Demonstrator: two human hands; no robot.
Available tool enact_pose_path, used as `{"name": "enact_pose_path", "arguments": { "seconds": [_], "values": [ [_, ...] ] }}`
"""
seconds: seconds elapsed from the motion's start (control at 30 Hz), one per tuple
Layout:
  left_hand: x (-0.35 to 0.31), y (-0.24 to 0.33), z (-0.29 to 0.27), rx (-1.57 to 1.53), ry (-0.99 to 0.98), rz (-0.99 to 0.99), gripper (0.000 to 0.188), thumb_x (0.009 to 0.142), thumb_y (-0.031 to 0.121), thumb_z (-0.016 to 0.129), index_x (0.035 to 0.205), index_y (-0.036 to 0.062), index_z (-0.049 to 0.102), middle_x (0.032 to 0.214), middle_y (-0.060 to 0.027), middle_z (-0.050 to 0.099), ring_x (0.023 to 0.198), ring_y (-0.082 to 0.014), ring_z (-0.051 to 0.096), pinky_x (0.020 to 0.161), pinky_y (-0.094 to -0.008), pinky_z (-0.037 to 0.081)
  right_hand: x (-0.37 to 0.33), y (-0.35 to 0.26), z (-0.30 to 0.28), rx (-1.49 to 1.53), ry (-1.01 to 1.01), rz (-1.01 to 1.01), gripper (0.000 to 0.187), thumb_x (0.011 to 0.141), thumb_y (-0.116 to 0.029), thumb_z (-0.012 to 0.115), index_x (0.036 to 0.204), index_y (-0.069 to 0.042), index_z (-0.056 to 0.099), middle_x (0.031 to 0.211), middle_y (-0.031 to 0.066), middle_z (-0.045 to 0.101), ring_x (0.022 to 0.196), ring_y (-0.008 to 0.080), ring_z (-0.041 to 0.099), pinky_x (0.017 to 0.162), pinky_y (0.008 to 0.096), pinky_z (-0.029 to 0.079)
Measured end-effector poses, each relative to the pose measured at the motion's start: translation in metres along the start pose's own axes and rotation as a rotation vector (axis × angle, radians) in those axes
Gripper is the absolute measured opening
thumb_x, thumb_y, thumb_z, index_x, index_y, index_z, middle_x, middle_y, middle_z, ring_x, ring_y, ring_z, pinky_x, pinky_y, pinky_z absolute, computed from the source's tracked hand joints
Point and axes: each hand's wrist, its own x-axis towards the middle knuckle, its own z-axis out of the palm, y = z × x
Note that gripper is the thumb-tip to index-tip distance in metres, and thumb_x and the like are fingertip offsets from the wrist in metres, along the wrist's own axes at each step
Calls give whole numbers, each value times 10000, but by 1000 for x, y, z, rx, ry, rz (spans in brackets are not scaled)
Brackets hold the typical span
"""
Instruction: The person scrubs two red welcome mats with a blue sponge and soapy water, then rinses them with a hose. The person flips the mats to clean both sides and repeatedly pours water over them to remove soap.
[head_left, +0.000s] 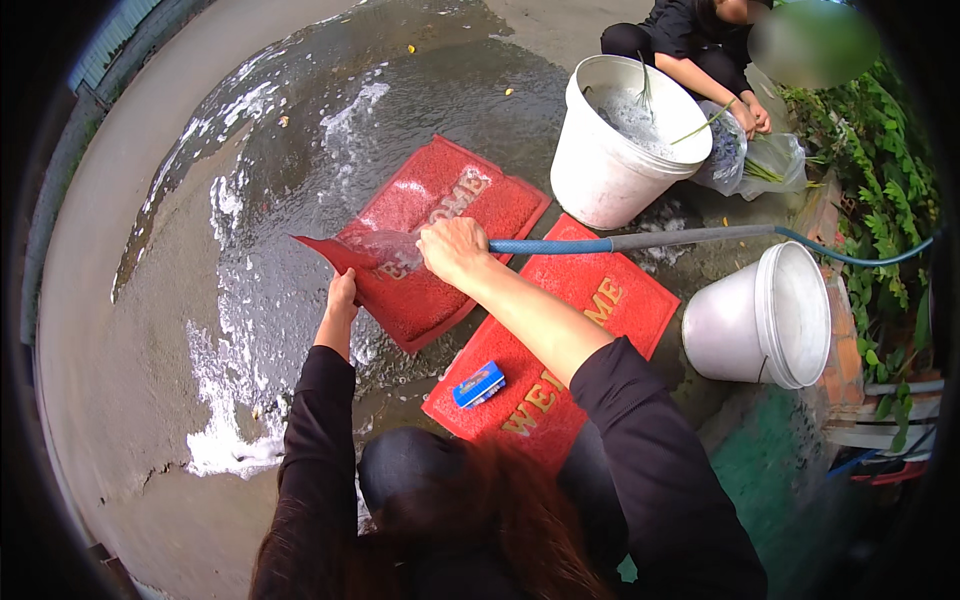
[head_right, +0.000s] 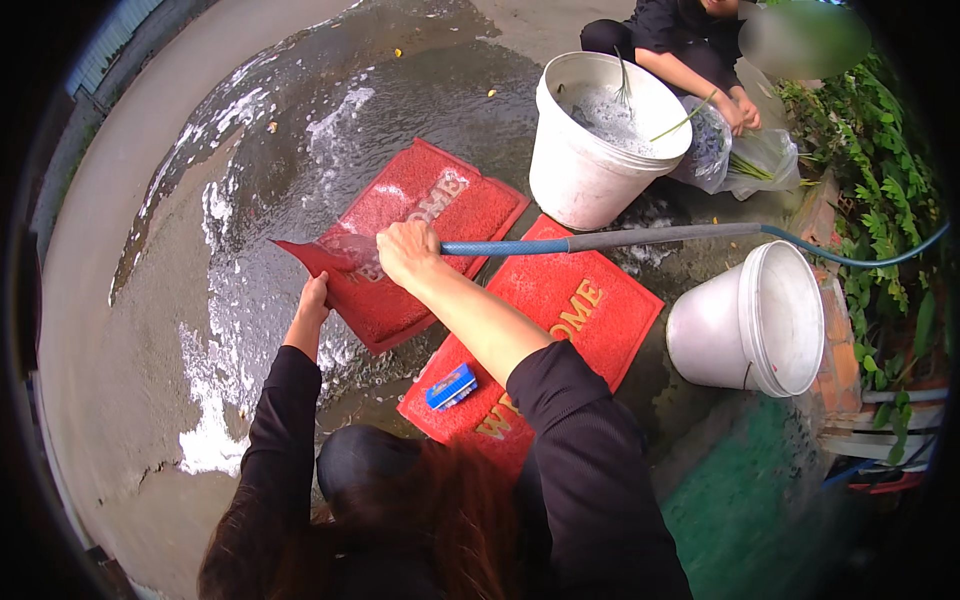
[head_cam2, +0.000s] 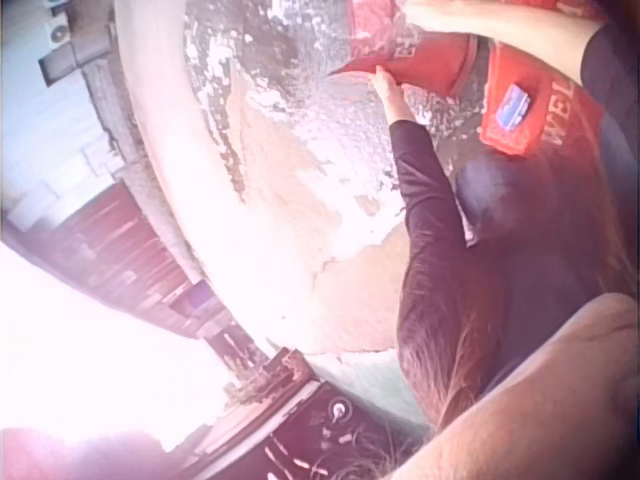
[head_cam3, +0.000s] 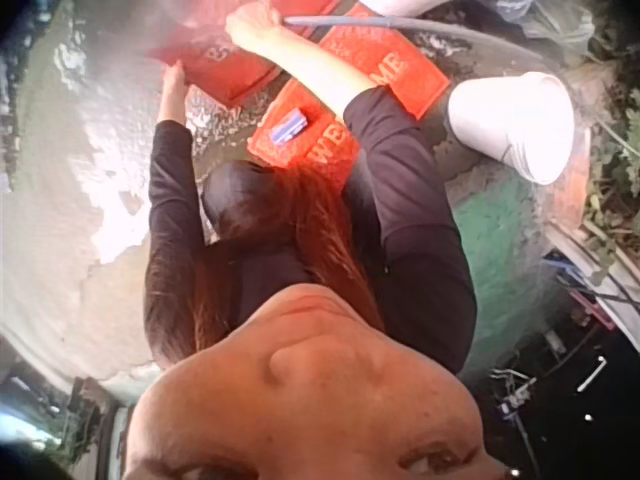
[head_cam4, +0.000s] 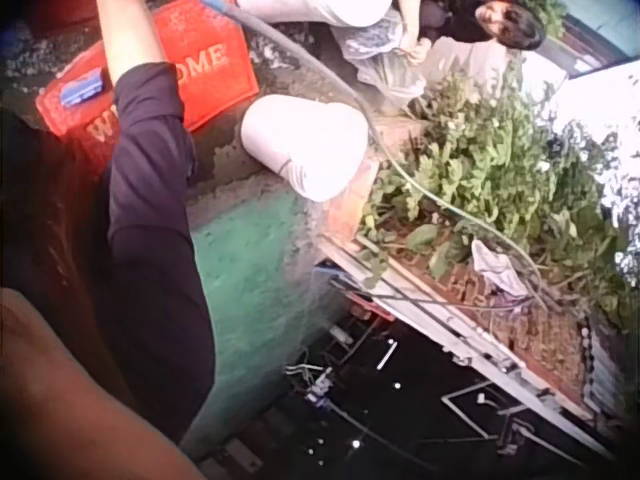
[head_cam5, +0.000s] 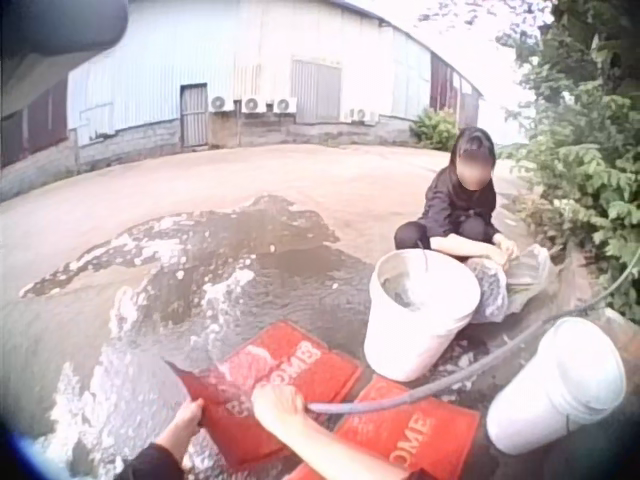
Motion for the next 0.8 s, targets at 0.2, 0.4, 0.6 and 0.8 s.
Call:
{"name": "enact_pose_path", "arguments": {
  "seconds": [0.2, 0.4, 0.6, 0.8],
  "values": [
    [-44, 123, 76, 308, 18, 332, 304, 868, 112, 527, 1123, -51, 535, 1063, -135, 618, 939, -219, 597, 845, -324, 457, 6, 19, -54, 64, 91, 111, 233, 817, -258, 564, 735, -87, 699, 719, 128, 668, 698, 281, 670, 589, 406, 517],
    [-93, 196, 119, 389, -44, 481, 316, 847, 90, 547, 1128, -55, 542, 1067, -143, 619, 936, -218, 602, 848, -313, 455, 8, 46, -94, 108, 246, 126, 291, 835, -309, 575, 730, -59, 682, 687, 137, 657, 663, 282, 663, 597, 410, 516],
    [-68, 189, 115, 558, 8, 548, 322, 815, 127, 555, 1102, -14, 596, 989, -114, 655, 891, -194, 613, 799, -302, 453, -1, 39, -120, 172, 291, 9, 280, 821, -274, 571, 736, -29, 675, 702, 157, 659, 663, 305, 662, 600, 414, 519],
    [-53, 161, 107, 592, 180, 500, 259, 816, 157, 577, 999, -19, 632, 890, -101, 664, 803, -182, 617, 741, -299, 461, -15, 13, -132, 161, 108, -58, 292, 820, -299, 580, 818, -27, 685, 799, 190, 662, 771, 327, 663, 685, 421, 526]
  ]
}}
